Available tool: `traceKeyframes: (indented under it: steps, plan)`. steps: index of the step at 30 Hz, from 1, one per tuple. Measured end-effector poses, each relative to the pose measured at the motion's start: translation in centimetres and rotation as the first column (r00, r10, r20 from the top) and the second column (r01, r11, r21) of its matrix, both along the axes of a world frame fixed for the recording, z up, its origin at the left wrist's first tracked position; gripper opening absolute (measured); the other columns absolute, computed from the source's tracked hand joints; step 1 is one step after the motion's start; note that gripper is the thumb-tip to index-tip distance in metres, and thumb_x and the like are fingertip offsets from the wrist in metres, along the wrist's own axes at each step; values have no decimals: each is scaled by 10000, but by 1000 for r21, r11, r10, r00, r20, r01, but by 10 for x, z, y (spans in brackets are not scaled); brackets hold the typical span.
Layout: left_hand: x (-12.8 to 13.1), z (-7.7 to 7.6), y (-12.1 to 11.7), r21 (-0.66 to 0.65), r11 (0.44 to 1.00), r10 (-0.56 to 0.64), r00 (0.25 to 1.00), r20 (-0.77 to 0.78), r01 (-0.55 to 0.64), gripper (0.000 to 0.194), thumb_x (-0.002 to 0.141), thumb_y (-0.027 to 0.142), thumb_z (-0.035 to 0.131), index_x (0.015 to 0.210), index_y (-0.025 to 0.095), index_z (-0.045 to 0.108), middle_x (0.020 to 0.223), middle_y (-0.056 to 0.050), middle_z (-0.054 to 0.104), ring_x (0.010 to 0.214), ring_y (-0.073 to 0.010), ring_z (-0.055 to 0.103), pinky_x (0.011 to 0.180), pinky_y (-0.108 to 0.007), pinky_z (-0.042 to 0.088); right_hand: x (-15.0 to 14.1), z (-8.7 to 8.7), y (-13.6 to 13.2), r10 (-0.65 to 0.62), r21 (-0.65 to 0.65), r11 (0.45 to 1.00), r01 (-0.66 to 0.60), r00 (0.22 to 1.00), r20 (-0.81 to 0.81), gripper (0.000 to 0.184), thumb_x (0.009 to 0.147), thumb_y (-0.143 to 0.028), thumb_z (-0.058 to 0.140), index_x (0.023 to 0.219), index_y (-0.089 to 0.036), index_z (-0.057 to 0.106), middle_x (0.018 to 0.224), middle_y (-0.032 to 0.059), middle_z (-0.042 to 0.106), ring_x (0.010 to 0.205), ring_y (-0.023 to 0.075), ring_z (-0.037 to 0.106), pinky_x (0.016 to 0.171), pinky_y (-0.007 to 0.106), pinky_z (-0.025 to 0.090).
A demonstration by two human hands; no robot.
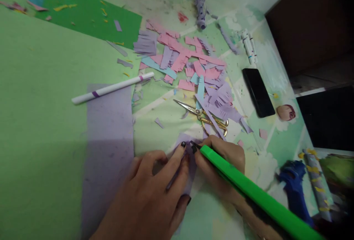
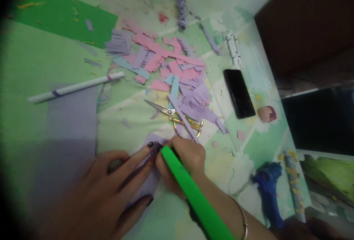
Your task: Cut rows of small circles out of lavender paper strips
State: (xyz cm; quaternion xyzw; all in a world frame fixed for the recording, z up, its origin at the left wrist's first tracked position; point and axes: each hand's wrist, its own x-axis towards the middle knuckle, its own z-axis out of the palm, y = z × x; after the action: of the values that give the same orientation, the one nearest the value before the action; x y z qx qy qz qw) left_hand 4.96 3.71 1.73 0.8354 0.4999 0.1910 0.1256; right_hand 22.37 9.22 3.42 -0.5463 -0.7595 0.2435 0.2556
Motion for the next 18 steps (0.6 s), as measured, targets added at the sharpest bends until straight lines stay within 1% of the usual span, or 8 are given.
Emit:
traceKeyframes:
  steps: [2,3,7,10,12,14,16,18]
  plan:
    - [1,1,0,-1,1000,-3,1000,-4,3,401,845,377,522,1189,202,635,1302,15,608,902,-256,480,742,-407,392,4,2,2,-36,-99,995,31,998,-45,146,760,-161,596,629,-179,536,506,-61,487,449,65,427,427,198,319]
    - [1,2,0,1,1000,-2,1000,-3,2,393,847,381,522,1180,207,639,1301,17,608,903,-254,481,744,-406,389,6,2,3,-105,-81,992,96,988,-115,141,773,-166,589,641,-185,544,498,-65,475,447,66,427,417,194,310]
    - [-2,2,1,2,1000,-22,1000,-5,22,385,861,396,525,1189,217,621,1299,15,605,914,-250,481,765,-409,384,10,-8,6,-197,-108,979,174,942,-271,41,770,-173,617,790,-204,633,579,-42,569,492,89,506,454,206,377]
    - [-7,1,1,34,996,-78,997,-21,79,355,880,360,511,1198,229,598,1291,-9,599,913,-259,485,765,-428,393,7,-12,8,-233,-170,968,183,904,-358,216,800,-182,563,983,-201,677,567,-28,598,410,89,477,401,215,379]
    - [-10,-1,0,61,993,-97,995,-25,99,371,888,318,500,1237,206,558,1318,-72,559,949,-280,491,784,-454,410,4,-13,9,-269,-200,959,203,873,-407,321,818,-188,536,1116,-203,655,523,-39,590,351,82,442,355,207,364]
    - [-12,-3,-1,72,995,-74,997,-10,74,458,882,302,514,1308,139,477,1355,-164,488,1031,-314,482,825,-487,424,1,-14,10,-295,-198,953,228,843,-450,399,837,-205,526,1230,-213,596,494,-54,583,311,77,423,320,194,349]
    - [-13,-5,-2,66,997,-32,999,28,30,535,868,294,535,1346,90,408,1345,-203,460,1097,-331,460,872,-501,429,1,-16,11,-274,-169,961,219,833,-481,424,861,-234,517,1284,-221,549,526,-49,610,300,73,437,306,188,352]
    - [-13,-6,-2,42,999,-13,998,64,11,555,869,288,535,1360,88,373,1335,-201,457,1146,-326,442,925,-507,423,2,-20,12,-223,-122,975,187,824,-521,364,869,-242,513,1227,-223,578,596,-27,648,310,68,462,317,189,373]
